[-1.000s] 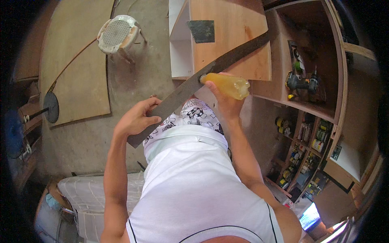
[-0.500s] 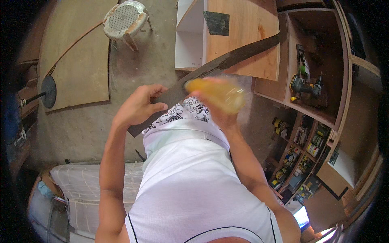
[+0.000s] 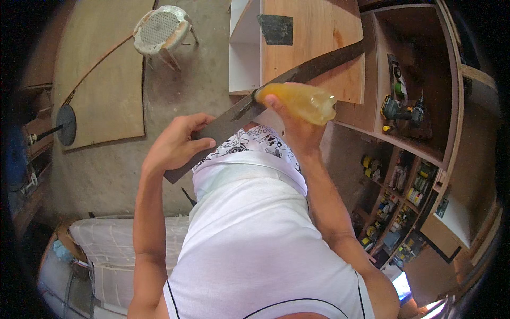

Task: The person pours a yellow liquid from a plastic bottle onto a long wooden strip and rubs it along the surface with a sanding block. The person then sets the bottle aside and continues rubbing the strip with the sanding block before placing the strip into a bucket.

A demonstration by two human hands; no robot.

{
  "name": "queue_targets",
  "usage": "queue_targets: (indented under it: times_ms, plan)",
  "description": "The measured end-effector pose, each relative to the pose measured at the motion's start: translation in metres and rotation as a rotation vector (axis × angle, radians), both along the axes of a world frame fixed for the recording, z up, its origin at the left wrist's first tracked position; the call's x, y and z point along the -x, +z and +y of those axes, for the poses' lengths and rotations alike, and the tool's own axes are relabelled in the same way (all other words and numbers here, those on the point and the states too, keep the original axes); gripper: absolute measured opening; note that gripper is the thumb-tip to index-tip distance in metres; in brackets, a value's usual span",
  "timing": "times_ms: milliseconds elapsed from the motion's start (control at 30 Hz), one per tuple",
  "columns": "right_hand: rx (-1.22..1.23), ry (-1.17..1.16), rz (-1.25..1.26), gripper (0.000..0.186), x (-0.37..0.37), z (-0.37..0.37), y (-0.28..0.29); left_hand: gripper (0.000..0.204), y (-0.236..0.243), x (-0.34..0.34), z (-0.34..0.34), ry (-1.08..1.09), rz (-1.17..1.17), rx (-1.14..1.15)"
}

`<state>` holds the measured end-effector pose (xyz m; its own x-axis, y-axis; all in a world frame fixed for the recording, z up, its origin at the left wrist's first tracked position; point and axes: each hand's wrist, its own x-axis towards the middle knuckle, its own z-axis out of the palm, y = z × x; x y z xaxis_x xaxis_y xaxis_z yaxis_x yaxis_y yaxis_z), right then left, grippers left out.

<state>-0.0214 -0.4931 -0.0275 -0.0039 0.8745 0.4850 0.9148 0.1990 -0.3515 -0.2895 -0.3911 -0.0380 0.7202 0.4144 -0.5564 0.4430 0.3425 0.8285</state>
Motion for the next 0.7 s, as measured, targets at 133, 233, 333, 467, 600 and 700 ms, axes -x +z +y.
queue_targets:
  times_ms: [133, 233, 333, 467, 600, 700]
  plan:
    - [0.042, 0.064, 0.186, 0.02, 0.035, -0.004, 0.018, 0.044, -0.006, -0.001, 0.001, -0.001, -0.014, -0.036]
    - [-0.019, 0.028, 0.141, 0.019, 0.017, 0.0, 0.01, 0.045, 0.007, -0.004, 0.003, -0.03, 0.043, -0.049]
    - [-0.097, 0.126, -0.002, 0.012, 0.016, 0.0, 0.015, 0.044, 0.011, -0.004, 0.001, -0.052, 0.043, -0.142]
    - [0.054, -0.085, 0.452, 0.031, 0.037, -0.009, 0.015, 0.044, -0.004, 0.002, 0.001, -0.044, 0.011, -0.16]
    - [0.07, -0.06, 0.325, 0.033, 0.033, -0.006, 0.012, 0.039, -0.001, 0.002, 0.002, -0.016, -0.009, -0.231]
    - [0.049, -0.063, 0.462, 0.028, 0.057, -0.009, 0.019, 0.036, 0.002, 0.002, 0.003, -0.01, -0.022, -0.236]
